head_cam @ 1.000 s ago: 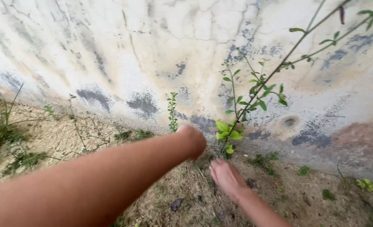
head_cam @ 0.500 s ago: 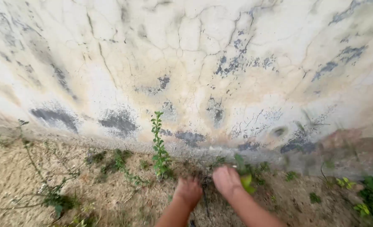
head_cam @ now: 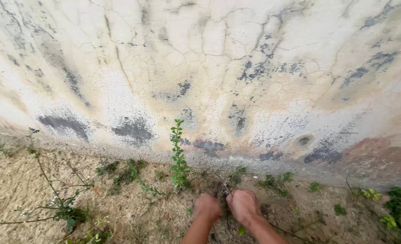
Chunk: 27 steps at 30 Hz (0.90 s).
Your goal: Pulling weeds and small unwanted plants from a sandy ground area.
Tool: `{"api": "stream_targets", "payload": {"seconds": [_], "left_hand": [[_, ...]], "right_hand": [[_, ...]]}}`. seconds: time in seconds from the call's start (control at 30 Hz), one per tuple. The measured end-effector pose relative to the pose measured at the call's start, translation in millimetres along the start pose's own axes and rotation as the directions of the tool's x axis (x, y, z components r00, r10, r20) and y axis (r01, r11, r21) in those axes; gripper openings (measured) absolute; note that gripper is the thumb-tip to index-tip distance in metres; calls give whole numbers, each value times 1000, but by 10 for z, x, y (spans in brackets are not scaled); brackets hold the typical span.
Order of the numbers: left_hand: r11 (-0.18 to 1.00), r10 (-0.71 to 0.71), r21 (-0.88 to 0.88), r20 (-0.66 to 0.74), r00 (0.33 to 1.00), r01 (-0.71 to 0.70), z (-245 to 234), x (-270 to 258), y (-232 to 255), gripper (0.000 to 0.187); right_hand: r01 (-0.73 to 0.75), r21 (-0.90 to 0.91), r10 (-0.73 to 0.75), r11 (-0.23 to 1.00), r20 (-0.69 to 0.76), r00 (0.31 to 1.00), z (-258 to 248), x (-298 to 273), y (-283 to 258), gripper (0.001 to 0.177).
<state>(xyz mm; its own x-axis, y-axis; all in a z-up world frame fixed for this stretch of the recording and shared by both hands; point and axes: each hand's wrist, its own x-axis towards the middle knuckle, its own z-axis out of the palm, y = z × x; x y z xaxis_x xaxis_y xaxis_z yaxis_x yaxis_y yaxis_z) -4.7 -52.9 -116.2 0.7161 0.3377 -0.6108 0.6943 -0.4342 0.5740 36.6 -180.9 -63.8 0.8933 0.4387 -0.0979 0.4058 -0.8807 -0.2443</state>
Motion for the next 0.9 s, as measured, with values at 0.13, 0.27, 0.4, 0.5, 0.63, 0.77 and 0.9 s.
{"api": "stream_targets", "payload": {"seconds": [0.13,0.27,0.4,0.5,0.63,0.77,0.9], "left_hand": [[625,-28,-705,407,913,334,107,-128,189,36],[5,246,-819,557,793,574,458,270,330,60],[137,51,-882,461,886,451,815,857,206,46],[220,-86,-897,375,923,384,934,962,292,40],[355,-189,-874,279,941,331,860,760,90,37],[511,-243,-807,194,950,295,1295,670,-260,39],[659,-257,-707,106,960,255,1930,508,-388,42]], "right_hand": [[-108,100,99,989,98,990,-187,-100,-162,20],[-158,53,150,986,135,979,110,58,36,19],[-109,195,117,975,-27,993,988,406,570,22],[-87,224,107,971,-79,991,765,264,547,23],[-71,246,72,967,7,997,412,-36,189,16],[-191,296,165,936,110,980,289,-254,187,19],[-40,290,33,956,29,999,-73,-667,325,21]]}}
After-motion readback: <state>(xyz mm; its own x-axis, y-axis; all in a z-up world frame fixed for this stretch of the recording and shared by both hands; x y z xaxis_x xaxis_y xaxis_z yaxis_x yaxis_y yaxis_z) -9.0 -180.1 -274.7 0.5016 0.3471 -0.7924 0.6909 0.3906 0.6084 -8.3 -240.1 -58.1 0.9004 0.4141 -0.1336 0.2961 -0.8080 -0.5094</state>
